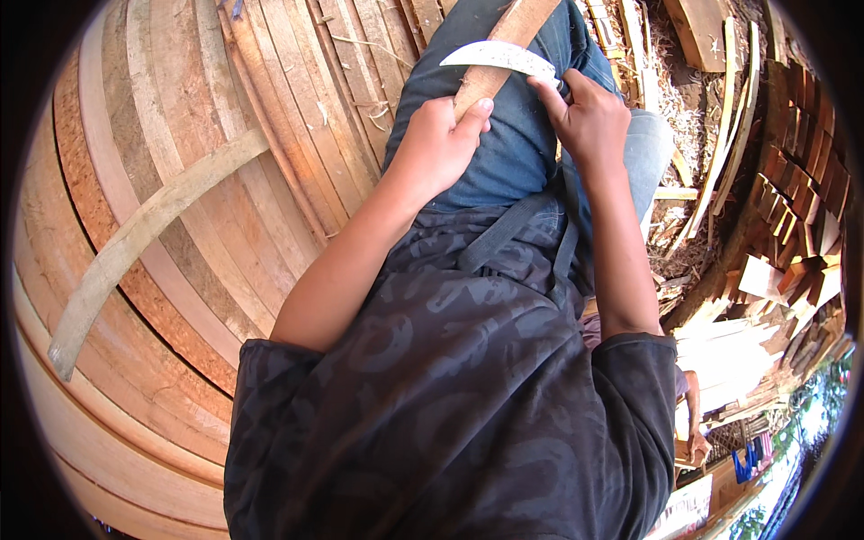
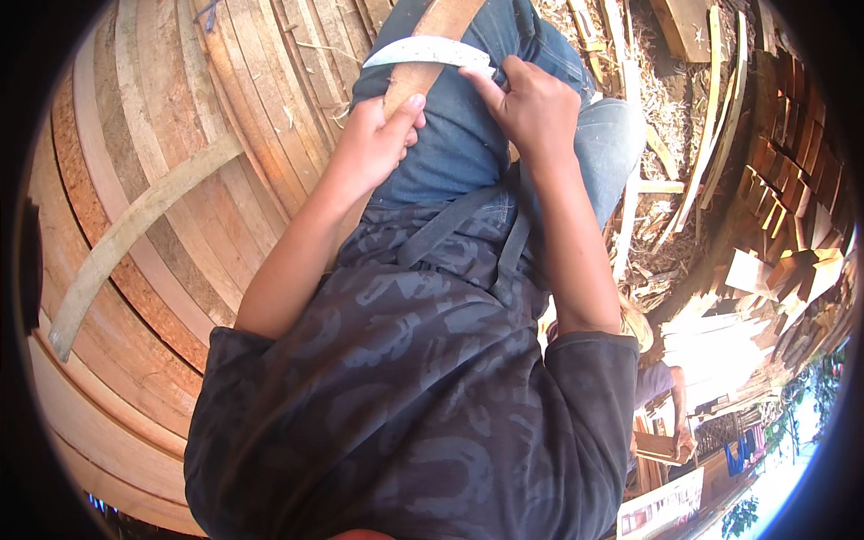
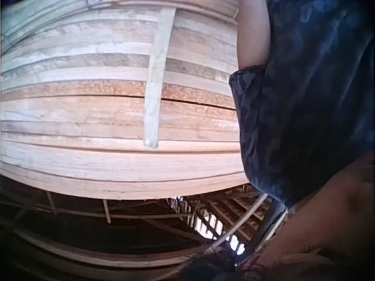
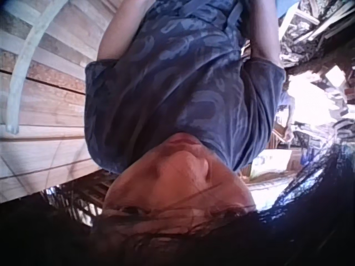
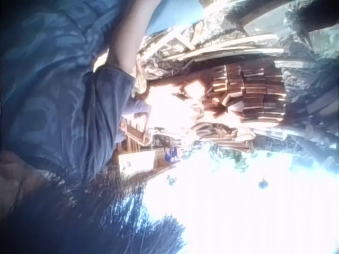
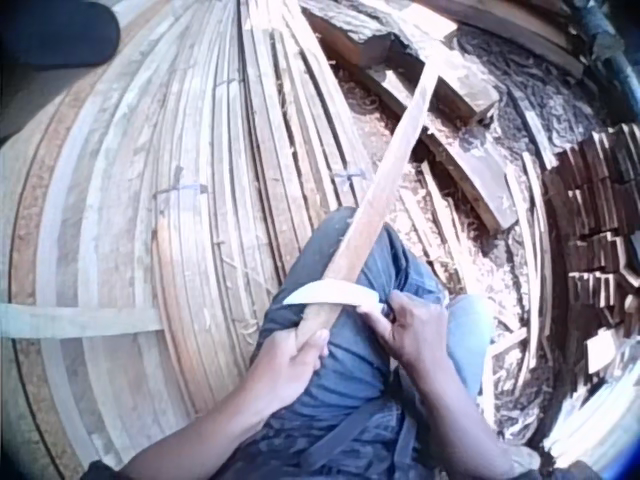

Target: The person sits on the ground and uses a curved blade to shave and smooth a long, thin wooden strip. They hold the wood with their left hand and repeatedly scrape along its length with the tool in their right hand, removing thin shavings.

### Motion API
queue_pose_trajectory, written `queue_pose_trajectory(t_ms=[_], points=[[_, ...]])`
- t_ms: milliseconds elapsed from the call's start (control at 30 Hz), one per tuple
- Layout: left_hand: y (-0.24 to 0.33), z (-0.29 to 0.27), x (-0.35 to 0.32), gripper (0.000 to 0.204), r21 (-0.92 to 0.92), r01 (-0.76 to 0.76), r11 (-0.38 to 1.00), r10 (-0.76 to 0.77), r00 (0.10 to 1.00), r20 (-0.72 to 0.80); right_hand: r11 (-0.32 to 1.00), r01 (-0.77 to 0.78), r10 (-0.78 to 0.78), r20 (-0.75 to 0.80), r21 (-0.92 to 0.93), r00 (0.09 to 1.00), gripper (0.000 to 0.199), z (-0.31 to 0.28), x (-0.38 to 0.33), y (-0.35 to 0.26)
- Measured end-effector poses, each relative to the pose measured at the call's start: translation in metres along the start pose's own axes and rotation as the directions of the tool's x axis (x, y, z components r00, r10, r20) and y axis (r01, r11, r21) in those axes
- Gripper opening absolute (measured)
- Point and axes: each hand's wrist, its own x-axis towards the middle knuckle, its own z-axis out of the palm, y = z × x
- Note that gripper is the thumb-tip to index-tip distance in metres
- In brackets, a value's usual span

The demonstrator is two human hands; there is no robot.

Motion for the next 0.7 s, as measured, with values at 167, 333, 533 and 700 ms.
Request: queue_pose_trajectory(t_ms=[167,333,533,700], points=[[-0.001,0.001,-0.002,0.039,0.033,-0.028,0.999,0.029,0.999,-0.024,0.999,-0.003,0.005,0.035,-0.050,0.999,0.057,-0.016,0.004,-0.013],[0.003,-0.002,0.000,0.037,-0.019,0.046,0.999,-0.046,0.998,0.038,0.994,-0.103,0.101,0.069,0.025,0.992,0.056,-0.007,0.001,-0.009],[-0.001,-0.002,-0.002,0.034,0.001,0.027,1.000,-0.027,1.000,-0.001,0.757,-0.393,0.287,0.275,0.521,0.917,0.039,-0.011,-0.013,-0.005],[-0.008,-0.007,0.001,0.034,0.144,-0.069,0.987,0.077,0.996,-0.051,0.538,-0.419,0.325,0.279,0.732,0.904,0.026,-0.028,0.009,0.011]])
